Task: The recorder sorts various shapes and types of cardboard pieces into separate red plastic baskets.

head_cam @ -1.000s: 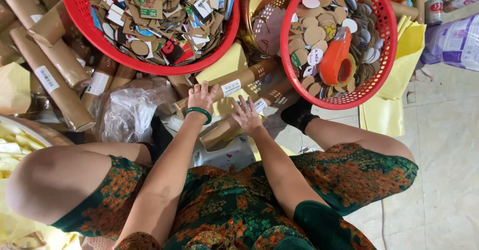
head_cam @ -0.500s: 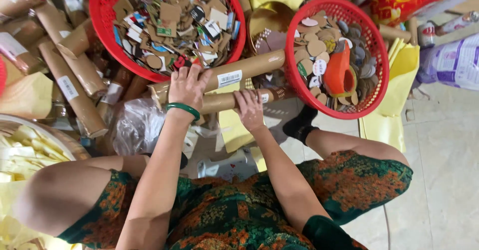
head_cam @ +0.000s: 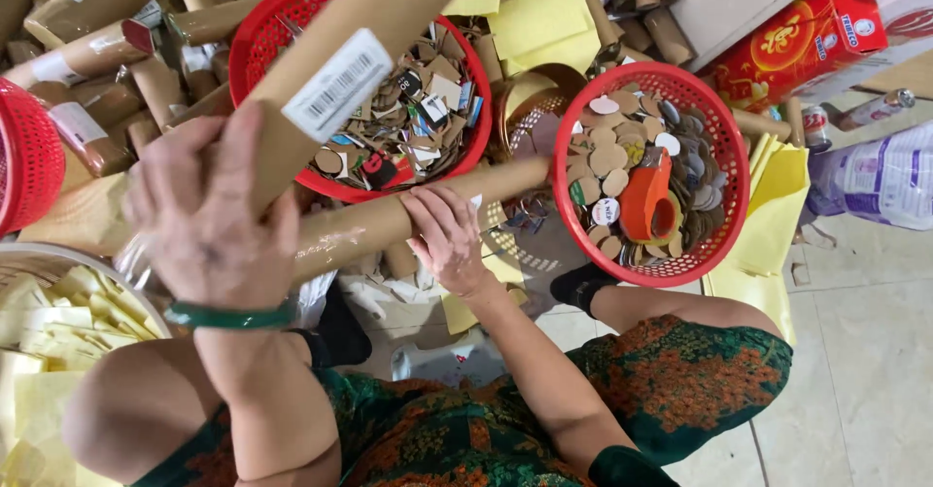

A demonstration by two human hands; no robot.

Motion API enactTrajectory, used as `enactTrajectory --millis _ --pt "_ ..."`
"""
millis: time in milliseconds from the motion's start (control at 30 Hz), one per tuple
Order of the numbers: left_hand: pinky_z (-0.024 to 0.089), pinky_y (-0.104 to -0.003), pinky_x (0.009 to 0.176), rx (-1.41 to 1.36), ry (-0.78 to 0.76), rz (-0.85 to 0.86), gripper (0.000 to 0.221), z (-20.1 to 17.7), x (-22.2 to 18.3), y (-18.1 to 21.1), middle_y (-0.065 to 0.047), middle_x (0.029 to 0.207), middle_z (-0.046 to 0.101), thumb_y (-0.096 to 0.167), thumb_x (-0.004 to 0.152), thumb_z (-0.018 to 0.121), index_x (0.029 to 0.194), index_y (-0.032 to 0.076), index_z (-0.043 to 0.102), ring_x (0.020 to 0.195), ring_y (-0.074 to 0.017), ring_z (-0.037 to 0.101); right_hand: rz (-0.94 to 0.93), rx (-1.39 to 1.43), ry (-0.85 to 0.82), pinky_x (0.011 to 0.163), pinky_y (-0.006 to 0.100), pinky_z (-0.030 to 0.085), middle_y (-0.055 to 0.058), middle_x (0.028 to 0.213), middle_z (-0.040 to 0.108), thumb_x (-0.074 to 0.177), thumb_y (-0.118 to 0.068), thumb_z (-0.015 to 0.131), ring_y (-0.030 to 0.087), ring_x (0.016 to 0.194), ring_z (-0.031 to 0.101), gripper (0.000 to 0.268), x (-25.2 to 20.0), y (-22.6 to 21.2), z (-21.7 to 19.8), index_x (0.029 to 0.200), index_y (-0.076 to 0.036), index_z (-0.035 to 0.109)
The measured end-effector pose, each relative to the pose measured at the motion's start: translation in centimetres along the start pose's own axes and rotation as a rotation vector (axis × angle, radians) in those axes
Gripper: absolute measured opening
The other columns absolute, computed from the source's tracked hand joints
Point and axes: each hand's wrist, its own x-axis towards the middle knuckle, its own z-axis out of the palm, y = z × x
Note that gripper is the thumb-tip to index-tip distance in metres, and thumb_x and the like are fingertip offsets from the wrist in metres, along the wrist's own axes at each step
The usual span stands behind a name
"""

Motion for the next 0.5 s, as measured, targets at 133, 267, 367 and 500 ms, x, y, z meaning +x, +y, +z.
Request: enactTrajectory --millis 133,267,367,500 --pt "0.042 -0.050 0.110 -0.087 0.040 -0.043 0.077 0.5 -1.9 -0.9 -0.014 0.130 0.055 0.005 0.080 0.088 0.149 0.013 0.054 0.123 -0.0339 0.055 -0.163 -0.071 0.059 0.116 0.049 0.044 0.011 0.134 0.063 0.080 -0.013 0.083 0.030 0.129 0.057 0.057 1.9 1.6 -0.4 0.132 -0.005 0.063" --pt "0.050 -0.049 0.108 -0.384 -0.053 -0.121 0.080 6.5 -2.5 0.0 -0.022 0.133 0.056 0.014 0.080 0.086 0.150 0.005 0.050 0.125 -0.0363 0.056 -0.071 -0.168 0.227 0.121 0.049 0.039 0.010 0.147 0.051 0.092 -0.008 0.076 0.030 0.140 0.047 0.046 2.9 5.3 0.4 0.135 -0.014 0.062" --pt "0.052 -0.045 0.106 -0.695 -0.278 -0.320 0.082 16.2 -4.5 1.3 -0.025 0.134 0.060 0.017 0.078 0.084 0.147 -0.002 0.044 0.124 -0.0354 0.061 0.426 0.597 0.413 0.120 0.047 0.040 0.017 0.157 0.044 0.097 -0.003 0.067 0.033 0.143 0.045 0.056 1.7 7.4 1.3 0.149 -0.012 0.050" --pt "0.051 -0.041 0.107 -0.897 -0.283 -0.524 0.071 30.1 -12.7 3.9 -0.025 0.134 0.064 0.009 0.084 0.072 0.148 -0.005 0.043 0.126 -0.0361 0.062 1.177 1.229 0.346 0.113 0.034 0.045 0.011 0.167 0.042 0.105 -0.029 0.048 0.022 0.143 0.051 0.067 1.0 8.4 0.9 0.166 -0.006 0.035"
